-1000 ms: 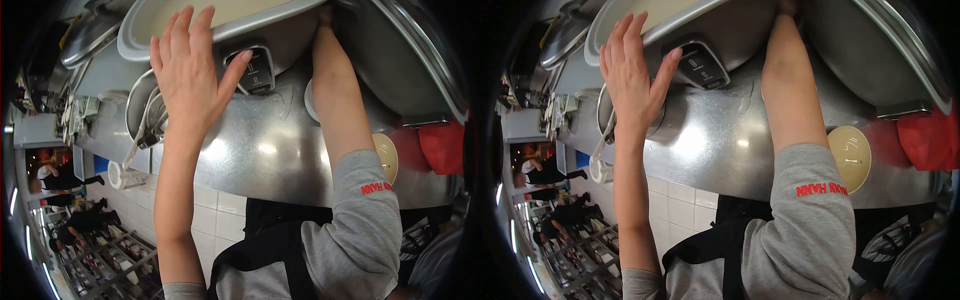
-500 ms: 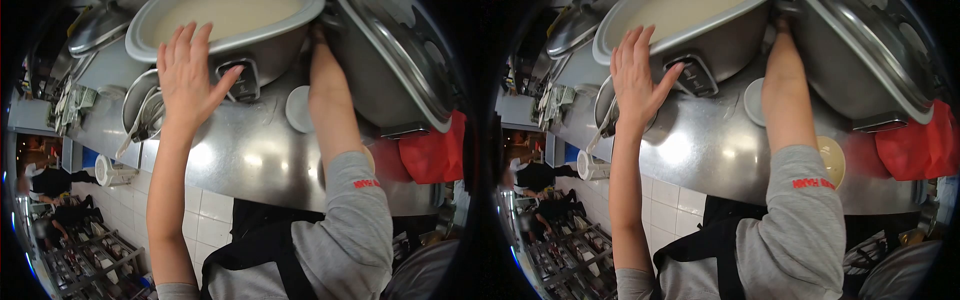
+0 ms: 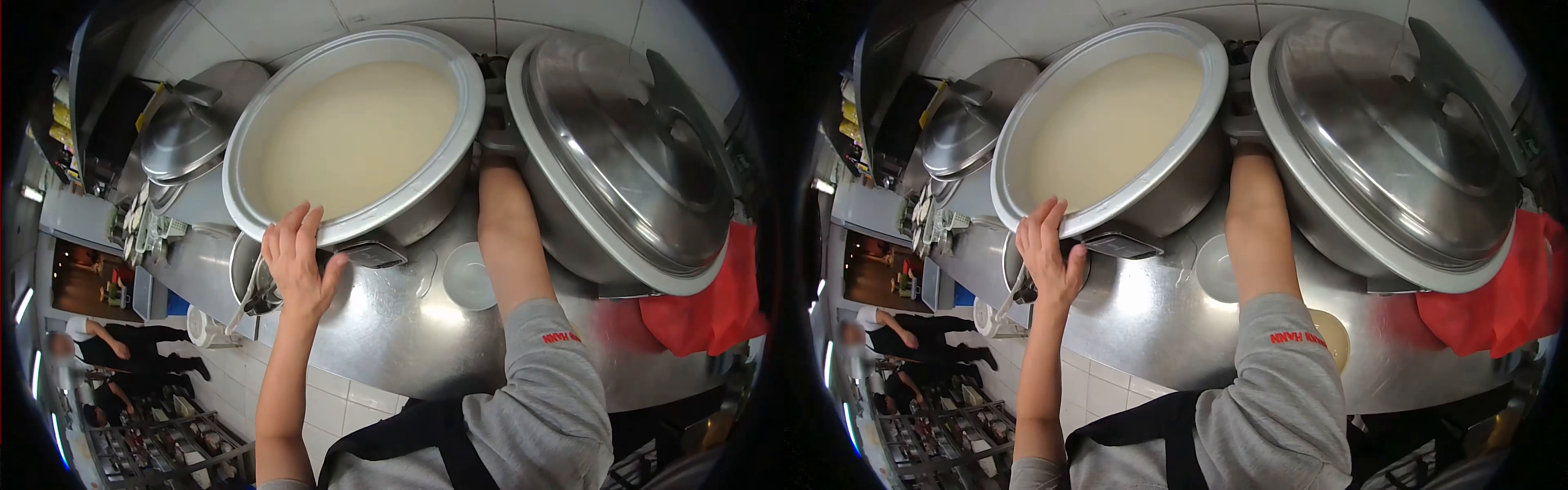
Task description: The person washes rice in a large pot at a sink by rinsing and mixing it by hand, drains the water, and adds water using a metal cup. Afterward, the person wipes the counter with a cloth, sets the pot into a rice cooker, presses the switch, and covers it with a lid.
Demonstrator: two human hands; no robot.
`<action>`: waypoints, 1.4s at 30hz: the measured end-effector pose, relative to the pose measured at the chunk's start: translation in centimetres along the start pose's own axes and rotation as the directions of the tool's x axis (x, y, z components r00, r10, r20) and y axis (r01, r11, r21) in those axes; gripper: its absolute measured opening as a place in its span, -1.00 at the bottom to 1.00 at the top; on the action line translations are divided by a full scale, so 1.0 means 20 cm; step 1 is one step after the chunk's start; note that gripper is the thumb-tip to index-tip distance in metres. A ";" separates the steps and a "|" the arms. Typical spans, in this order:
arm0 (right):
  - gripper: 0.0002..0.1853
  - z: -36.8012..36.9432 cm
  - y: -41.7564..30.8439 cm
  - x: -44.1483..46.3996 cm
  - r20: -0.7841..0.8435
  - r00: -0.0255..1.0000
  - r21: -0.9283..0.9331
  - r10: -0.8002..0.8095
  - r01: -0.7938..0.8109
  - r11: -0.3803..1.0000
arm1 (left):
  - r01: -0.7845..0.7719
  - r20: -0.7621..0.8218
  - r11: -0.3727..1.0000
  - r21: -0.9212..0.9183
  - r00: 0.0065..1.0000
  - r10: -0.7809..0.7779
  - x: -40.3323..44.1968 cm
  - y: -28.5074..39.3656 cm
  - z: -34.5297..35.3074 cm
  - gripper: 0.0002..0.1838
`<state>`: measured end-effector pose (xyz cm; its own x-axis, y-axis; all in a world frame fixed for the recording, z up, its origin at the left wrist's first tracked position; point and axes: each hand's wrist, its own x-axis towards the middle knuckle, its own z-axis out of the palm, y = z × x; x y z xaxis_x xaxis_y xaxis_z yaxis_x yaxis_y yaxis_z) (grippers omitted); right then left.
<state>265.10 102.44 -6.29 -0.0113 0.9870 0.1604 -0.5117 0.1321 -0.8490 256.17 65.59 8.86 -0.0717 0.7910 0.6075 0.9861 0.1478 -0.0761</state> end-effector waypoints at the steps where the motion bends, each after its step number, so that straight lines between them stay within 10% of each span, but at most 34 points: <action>1: -0.47 -0.01 0.02 0.01 0.003 1.000 -0.004 0.001 -0.001 1.000 | 0.024 -0.014 1.000 -0.005 1.000 -0.024 0.00 -0.01 0.01 -0.45; 16: -0.47 -0.18 0.14 -0.09 0.114 0.986 0.033 -0.121 0.118 0.992 | -0.077 -0.319 0.997 0.022 0.945 0.080 -0.07 -0.08 0.18 -0.71; 39: -0.48 -0.21 0.22 0.02 0.147 0.987 0.019 -0.057 0.055 0.998 | -0.104 -0.309 0.994 -0.033 0.947 0.089 -0.06 0.04 0.14 -0.63; 42: -0.48 -0.21 0.23 0.04 0.146 0.988 0.014 -0.041 0.039 0.999 | -0.115 -0.577 0.993 -0.002 0.812 0.093 0.00 0.02 0.27 -0.57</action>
<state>266.39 104.19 -12.15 -0.1161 0.9567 0.2669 -0.5236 0.1694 -0.8350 255.74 68.75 4.54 0.1198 0.3132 0.9421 0.9881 0.0541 -0.1436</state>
